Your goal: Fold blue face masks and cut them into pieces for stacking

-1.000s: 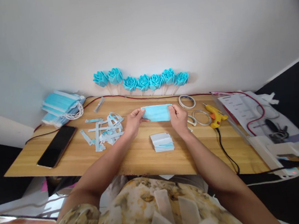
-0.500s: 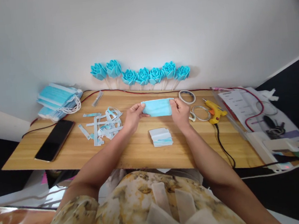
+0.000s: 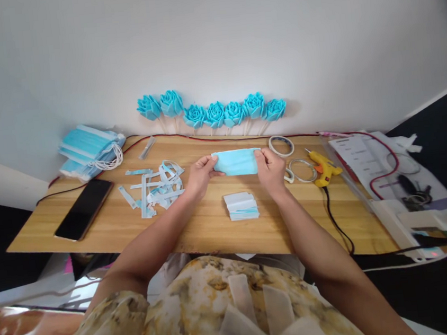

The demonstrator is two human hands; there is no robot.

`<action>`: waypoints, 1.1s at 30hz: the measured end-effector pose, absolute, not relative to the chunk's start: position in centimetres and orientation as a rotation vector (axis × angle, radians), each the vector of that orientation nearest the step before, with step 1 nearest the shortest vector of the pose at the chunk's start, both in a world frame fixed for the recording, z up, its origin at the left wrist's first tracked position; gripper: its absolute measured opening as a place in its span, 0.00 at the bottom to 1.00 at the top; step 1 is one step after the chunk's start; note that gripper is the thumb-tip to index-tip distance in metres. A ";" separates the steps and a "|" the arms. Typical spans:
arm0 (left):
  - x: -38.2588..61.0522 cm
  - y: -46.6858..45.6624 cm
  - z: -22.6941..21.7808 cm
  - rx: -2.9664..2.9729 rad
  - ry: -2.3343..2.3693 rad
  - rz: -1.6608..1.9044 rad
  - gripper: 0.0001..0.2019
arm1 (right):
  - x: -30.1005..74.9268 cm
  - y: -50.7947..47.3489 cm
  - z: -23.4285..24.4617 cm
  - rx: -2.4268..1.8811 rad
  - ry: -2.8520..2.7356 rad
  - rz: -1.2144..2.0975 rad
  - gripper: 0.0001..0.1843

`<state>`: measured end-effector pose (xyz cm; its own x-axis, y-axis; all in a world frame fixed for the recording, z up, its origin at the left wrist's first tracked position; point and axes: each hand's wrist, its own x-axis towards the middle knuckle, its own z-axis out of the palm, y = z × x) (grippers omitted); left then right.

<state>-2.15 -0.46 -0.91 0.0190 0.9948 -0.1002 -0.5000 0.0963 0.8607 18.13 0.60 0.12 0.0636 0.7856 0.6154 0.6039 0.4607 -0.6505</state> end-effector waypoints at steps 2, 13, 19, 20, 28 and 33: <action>-2.2 -0.4 -0.9 0.747 0.866 1.343 0.23 | 18.1 0.6 0.1 -1.221 -1.628 0.207 0.25; -2.1 -0.8 -0.1 0.787 0.873 1.403 0.20 | 17.7 0.8 0.2 -1.208 -1.529 0.342 0.25; -2.2 -0.7 -0.1 0.839 0.863 1.427 0.22 | 17.7 0.8 0.1 -1.151 -1.525 0.361 0.24; -2.2 -0.7 -0.2 0.841 0.860 1.425 0.22 | 17.7 0.8 0.1 -1.147 -1.524 0.362 0.24; -2.3 -0.2 -0.9 0.823 0.835 1.398 0.20 | 17.7 0.9 -0.3 -1.174 -1.503 0.363 0.25; -2.3 -0.2 -0.9 0.806 0.866 1.413 0.21 | 17.6 0.9 -0.5 -1.188 -1.527 0.346 0.26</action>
<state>-2.31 -0.24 -0.86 -0.0257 0.9993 -0.0273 -0.4775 0.0117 0.8786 17.57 0.93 -0.50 0.1218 0.8125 0.5702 0.4875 0.4514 -0.7474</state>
